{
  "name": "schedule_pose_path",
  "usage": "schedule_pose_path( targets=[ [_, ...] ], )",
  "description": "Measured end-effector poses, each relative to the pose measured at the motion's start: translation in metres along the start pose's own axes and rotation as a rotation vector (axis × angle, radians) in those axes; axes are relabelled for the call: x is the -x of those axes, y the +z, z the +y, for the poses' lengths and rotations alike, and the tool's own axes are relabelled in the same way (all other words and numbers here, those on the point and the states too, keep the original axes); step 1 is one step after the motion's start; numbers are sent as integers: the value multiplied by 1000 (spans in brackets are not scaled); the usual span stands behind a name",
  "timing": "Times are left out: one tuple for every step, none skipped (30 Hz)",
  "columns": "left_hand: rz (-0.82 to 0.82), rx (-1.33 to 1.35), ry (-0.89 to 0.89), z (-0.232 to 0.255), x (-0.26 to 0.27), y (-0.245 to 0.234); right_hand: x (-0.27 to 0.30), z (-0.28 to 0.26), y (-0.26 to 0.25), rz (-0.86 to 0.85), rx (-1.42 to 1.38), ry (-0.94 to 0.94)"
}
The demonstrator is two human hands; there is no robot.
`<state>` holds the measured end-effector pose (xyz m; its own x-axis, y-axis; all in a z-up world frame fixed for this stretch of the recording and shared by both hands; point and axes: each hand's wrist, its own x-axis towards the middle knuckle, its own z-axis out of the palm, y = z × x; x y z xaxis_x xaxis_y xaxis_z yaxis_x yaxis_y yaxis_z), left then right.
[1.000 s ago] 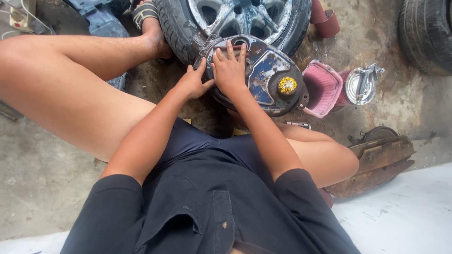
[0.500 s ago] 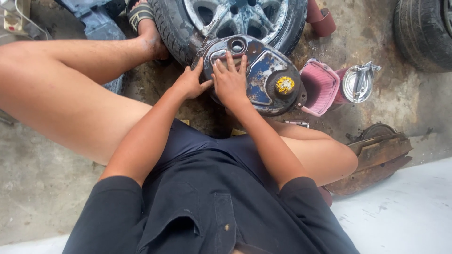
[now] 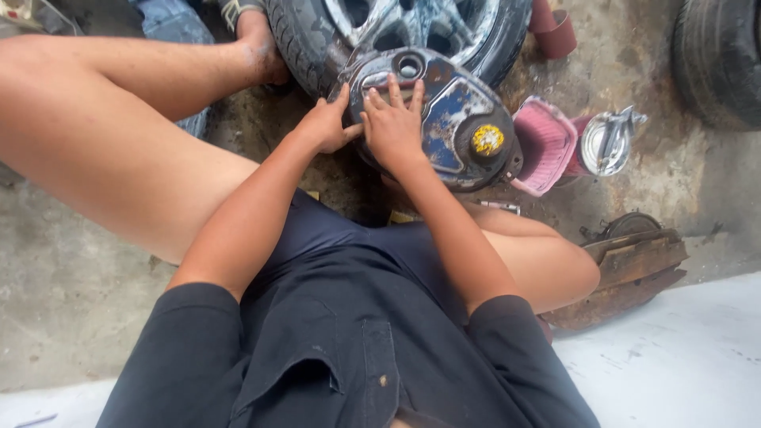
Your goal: The person scrubs a blue motorcycle fuel tank with a small abrasive pad, focusing on the surface and edges. The tank is placed on the ground between the person's legs while they work.
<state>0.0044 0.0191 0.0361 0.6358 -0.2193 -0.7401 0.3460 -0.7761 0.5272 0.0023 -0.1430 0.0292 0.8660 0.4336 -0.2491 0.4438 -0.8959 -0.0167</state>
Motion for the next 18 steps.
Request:
schedule_pose_path(
  targets=[
    [6, -3, 4, -3, -7, 1, -13, 0, 2, 7, 2, 1],
    [35, -11, 9, -7, -15, 1, -25, 0, 4, 30, -13, 3],
    [56, -12, 11, -12, -22, 8, -34, -1, 9, 43, -27, 3],
    [54, -8, 11, -9, -17, 11, -33, 2, 14, 39, -25, 1],
    [58, 31, 5, -9, -11, 10, -34, 0, 18, 39, -5, 0],
    [62, 69, -1, -9, -6, 8, -36, -1, 23, 39, 15, 0],
    [58, 67, -1, -8, -6, 9, -25, -2, 20, 37, 13, 4],
    [48, 48, -9, -8, -6, 9, -13, -2, 17, 27, 34, -19],
    [42, 33, -17, -8, -6, 9, -3, -3, 13, 18, 58, -46],
    [41, 34, -17, -8, -10, 6, -7, 0, 12, 17, 59, -46],
    [51, 15, 11, -11, -14, 7, -7, 3, 13, 62, 19, -41],
    [61, -4, 38, -12, -16, 8, -6, 6, 14, 108, -20, -37],
    [70, -6, 42, -8, -9, 4, -19, 9, 15, 117, -17, -38],
    [51, 9, 17, -3, -2, 0, -31, 12, 16, 108, -11, -3],
    [29, 26, -11, 0, 5, -1, -42, 15, 19, 93, -6, 32],
    [32, 26, -10, 4, 7, -3, -41, 16, 13, 96, -5, 31],
    [23, 46, -21, 4, 11, -3, -37, 14, 10, 42, -7, 31],
    [14, 65, -33, 5, 15, -3, -34, 12, 6, -11, -8, 31]
  ],
)
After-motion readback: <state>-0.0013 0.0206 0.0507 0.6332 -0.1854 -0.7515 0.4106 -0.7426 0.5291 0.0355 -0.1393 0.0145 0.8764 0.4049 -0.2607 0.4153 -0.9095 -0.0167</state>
